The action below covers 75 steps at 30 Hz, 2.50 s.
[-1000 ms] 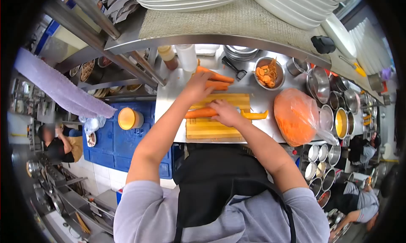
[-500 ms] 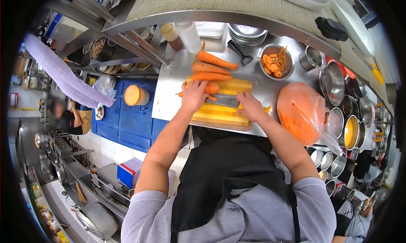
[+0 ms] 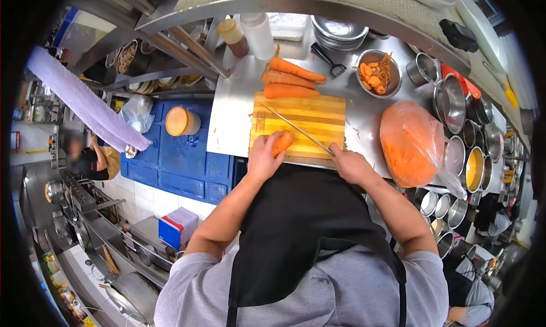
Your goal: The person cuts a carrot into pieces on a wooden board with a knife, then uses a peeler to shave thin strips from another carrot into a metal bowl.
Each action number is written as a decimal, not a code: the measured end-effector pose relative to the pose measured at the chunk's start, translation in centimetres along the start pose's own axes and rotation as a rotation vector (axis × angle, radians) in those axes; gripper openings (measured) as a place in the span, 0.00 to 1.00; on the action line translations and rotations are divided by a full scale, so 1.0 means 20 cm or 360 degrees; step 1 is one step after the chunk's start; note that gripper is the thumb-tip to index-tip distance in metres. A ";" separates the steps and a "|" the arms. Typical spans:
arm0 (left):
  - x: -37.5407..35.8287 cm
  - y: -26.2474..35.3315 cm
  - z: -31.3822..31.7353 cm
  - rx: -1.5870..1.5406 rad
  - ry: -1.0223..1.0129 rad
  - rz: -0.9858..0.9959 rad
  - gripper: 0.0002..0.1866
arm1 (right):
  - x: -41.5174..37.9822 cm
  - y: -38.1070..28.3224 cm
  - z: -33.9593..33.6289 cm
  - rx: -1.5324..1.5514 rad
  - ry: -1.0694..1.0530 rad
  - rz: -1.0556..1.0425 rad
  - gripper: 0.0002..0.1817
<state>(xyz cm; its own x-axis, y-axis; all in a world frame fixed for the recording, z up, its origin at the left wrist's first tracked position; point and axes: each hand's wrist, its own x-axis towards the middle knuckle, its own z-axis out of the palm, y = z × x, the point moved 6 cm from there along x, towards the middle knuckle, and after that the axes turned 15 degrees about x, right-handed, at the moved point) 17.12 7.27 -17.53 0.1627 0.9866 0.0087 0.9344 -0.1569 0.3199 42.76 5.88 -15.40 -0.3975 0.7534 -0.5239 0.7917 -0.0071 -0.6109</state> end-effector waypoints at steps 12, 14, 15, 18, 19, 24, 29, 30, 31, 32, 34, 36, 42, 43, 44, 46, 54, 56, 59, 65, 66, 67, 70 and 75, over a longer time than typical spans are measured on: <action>-0.01 0.03 0.01 -0.0058 0.0088 -0.0014 0.32 | 0.14 -0.28 0.04 -0.0093 0.0201 -0.0258 0.13; -0.01 0.03 0.01 -0.0058 0.0087 -0.0028 0.32 | 0.14 -0.29 0.05 -0.0127 0.0186 -0.0251 0.12; -0.01 0.03 0.01 -0.0054 0.0079 -0.0026 0.32 | 0.13 -0.29 0.05 -0.0150 0.0183 -0.0237 0.12; -0.01 0.03 0.00 -0.0056 0.0045 -0.0050 0.33 | 0.11 -0.31 0.04 -0.0167 0.0143 -0.0182 0.11; -0.01 0.03 0.01 -0.0057 0.0044 -0.0060 0.33 | 0.11 -0.31 0.04 -0.0169 0.0134 -0.0185 0.11; -0.02 0.03 0.02 -0.0051 0.0069 -0.0054 0.33 | 0.10 -0.30 0.05 -0.0118 0.0168 -0.0221 0.11; -0.03 0.03 0.01 -0.0075 0.0095 -0.0049 0.33 | 0.15 -0.26 0.11 -0.0208 0.0079 -0.0146 0.11; -0.02 0.03 0.01 -0.0071 0.0089 -0.0058 0.33 | 0.16 -0.25 0.11 -0.0235 0.0033 -0.0105 0.13; -0.01 0.03 0.01 -0.0071 0.0095 -0.0061 0.33 | 0.16 -0.25 0.11 -0.0240 0.0033 -0.0110 0.13; -0.01 0.03 0.02 -0.0067 0.0091 -0.0057 0.32 | 0.17 -0.25 0.11 -0.0219 0.0026 -0.0120 0.13; -0.01 0.02 0.02 -0.0062 0.0088 -0.0062 0.32 | 0.19 -0.24 0.13 -0.0202 0.0012 -0.0135 0.13; 0.00 0.01 0.02 -0.0110 0.0119 -0.0083 0.31 | 0.25 -0.22 0.16 -0.0192 -0.0016 -0.0131 0.14; -0.02 0.04 0.02 0.0000 0.0042 -0.0084 0.32 | 0.36 -0.18 0.15 -0.0047 -0.0075 -0.0145 0.17; 0.00 0.04 0.01 0.0002 0.0014 -0.0133 0.33 | 0.39 -0.15 0.12 -0.0053 -0.0045 -0.0156 0.17; 0.03 0.04 -0.01 0.0013 0.0036 -0.0119 0.33 | 0.41 -0.12 0.12 0.0016 -0.0095 -0.0166 0.17; 0.05 0.02 -0.05 -0.0091 -0.0209 -0.0314 0.37 | 0.40 -0.13 0.07 0.0048 -0.0143 -0.0195 0.17; -0.11 -0.34 -0.32 -0.1228 0.0526 -0.0627 0.29 | 0.30 -0.11 -0.08 -0.0126 0.0160 -0.0108 0.12; -0.22 -0.43 -0.12 -0.1132 0.0294 -0.0861 0.26 | 0.28 -0.16 -0.05 -0.0041 0.0224 -0.0057 0.11; -0.38 -0.42 0.05 -0.0870 0.0245 -0.0945 0.28 | 0.28 -0.20 0.04 -0.0045 0.0220 -0.0166 0.12; -0.45 -0.32 0.01 -0.0798 0.0183 -0.1024 0.28 | 0.23 -0.36 0.06 -0.0051 0.0228 -0.0110 0.11; -0.45 -0.33 0.02 -0.0789 0.0189 -0.1005 0.28 | 0.22 -0.37 0.06 0.0003 0.0268 -0.0078 0.11; -0.45 -0.32 0.03 -0.0779 0.0194 -0.0985 0.28 | 0.25 -0.34 0.09 -0.0002 0.0261 -0.0075 0.11; -0.46 -0.33 0.04 -0.0783 0.0169 -0.0994 0.28 | 0.34 -0.25 0.20 -0.0139 0.0027 -0.0052 0.11; -0.46 -0.41 0.04 -0.0992 0.0302 -0.0997 0.25 | 0.27 -0.30 0.11 0.0010 0.0032 -0.0043 0.11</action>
<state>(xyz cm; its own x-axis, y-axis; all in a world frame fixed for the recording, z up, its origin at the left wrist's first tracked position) 8.30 -0.57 -21.05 -0.4244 0.8828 -0.2015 0.4839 0.4092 0.7736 34.87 8.59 -15.83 -0.4091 0.7666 -0.4950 0.7778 0.0092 -0.6285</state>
